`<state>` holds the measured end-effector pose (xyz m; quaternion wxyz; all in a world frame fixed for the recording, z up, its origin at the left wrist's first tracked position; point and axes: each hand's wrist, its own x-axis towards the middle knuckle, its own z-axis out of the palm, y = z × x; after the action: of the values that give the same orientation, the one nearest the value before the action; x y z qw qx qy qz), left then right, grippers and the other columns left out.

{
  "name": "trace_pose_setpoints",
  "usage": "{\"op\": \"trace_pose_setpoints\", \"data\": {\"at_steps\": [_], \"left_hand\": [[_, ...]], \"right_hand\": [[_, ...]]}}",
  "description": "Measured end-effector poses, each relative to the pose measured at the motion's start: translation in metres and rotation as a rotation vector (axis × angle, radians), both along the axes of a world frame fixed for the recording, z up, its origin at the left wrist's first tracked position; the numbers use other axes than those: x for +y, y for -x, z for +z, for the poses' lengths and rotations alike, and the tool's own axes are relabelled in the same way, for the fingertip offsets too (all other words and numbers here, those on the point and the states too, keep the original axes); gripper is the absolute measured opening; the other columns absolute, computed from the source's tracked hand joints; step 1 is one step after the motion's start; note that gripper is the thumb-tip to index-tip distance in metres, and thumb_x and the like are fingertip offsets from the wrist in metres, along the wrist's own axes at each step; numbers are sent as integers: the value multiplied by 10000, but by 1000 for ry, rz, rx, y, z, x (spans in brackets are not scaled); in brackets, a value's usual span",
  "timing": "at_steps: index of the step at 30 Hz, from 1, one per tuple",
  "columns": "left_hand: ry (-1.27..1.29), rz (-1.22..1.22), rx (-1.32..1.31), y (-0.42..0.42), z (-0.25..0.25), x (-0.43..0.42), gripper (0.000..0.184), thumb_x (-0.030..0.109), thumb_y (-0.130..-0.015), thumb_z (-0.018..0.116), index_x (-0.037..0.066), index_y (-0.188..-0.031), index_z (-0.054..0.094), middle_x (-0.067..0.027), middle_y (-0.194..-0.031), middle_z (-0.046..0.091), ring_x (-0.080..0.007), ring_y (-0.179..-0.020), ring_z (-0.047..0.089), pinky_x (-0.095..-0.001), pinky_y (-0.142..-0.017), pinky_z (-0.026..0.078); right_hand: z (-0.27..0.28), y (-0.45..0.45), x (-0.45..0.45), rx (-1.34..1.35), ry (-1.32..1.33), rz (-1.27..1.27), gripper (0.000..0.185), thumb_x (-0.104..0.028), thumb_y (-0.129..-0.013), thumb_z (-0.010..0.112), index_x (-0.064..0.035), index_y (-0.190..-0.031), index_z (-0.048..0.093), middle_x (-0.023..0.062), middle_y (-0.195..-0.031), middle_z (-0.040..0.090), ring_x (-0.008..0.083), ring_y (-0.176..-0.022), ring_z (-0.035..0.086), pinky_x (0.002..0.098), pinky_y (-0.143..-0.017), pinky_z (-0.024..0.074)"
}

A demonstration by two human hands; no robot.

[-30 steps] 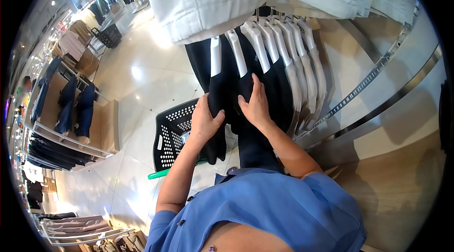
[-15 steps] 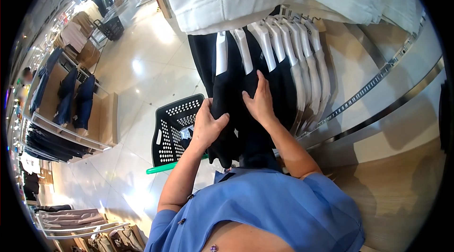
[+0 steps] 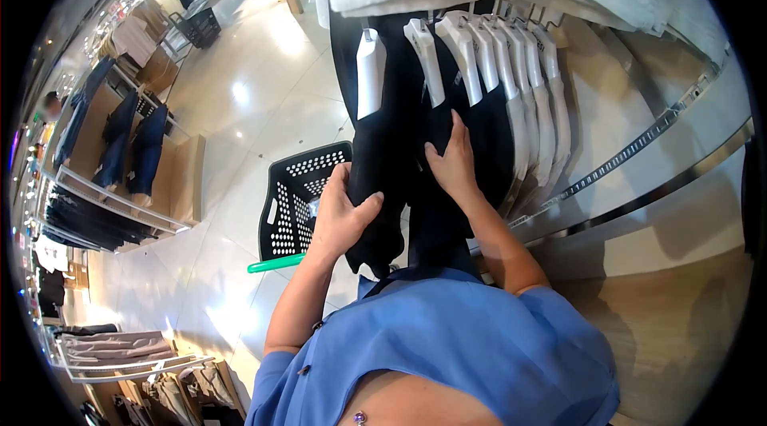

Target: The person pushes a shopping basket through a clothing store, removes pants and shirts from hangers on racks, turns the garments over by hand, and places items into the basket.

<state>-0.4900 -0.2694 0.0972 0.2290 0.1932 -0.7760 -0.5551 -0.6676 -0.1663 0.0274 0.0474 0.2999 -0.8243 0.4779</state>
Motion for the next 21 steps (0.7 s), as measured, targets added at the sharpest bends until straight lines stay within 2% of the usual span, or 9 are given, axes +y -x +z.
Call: {"op": "trace_pose_setpoints", "data": {"at_steps": [7, 12, 15, 16, 21], "left_hand": [[24, 0, -15, -23, -20, 8, 394, 147, -680, 632, -31, -988, 464, -103, -795, 544, -164, -721, 525, -284, -681, 437], [-15, 23, 8, -41, -44, 12, 394, 131, -690, 629, -32, -1007, 461, -99, -835, 545, -158, -762, 521, -276, -731, 435], [-101, 53, -7, -53, -49, 15, 400, 132, -691, 630, -31, -1015, 460, -96, -871, 541, -149, -806, 512, -275, -752, 426], [-112, 54, 0, -58, -49, 15, 407, 131, -691, 633, -32, -1020, 457, -90, -891, 536, -141, -828, 503, -270, -762, 418], [-145, 100, 50, -73, -58, 16, 423, 131, -686, 637, -35, -1029, 453, -84, -901, 528, -137, -835, 493, -264, -765, 411]], "right_hand": [[-7, -11, 10, -62, -18, 34, 698, -123, -767, 621, 5, -1329, 226, 281, -1283, 344, 407, -1182, 387, 407, -986, 339], [-10, -11, 6, 23, 20, 25, 710, -119, -766, 621, 6, -1333, 210, 272, -1278, 349, 418, -1179, 373, 428, -1003, 309], [-17, -12, 3, 202, -5, -4, 690, -128, -774, 624, 3, -1322, 225, 259, -1319, 312, 400, -1214, 345, 436, -999, 323], [-15, -15, 3, 204, 22, -14, 715, -107, -755, 629, 3, -1330, 219, 263, -1283, 347, 400, -1191, 360, 421, -1008, 302], [-16, -14, 2, 169, 14, 7, 720, -104, -758, 624, 3, -1338, 212, 257, -1303, 323, 399, -1193, 361, 418, -999, 318]]}}
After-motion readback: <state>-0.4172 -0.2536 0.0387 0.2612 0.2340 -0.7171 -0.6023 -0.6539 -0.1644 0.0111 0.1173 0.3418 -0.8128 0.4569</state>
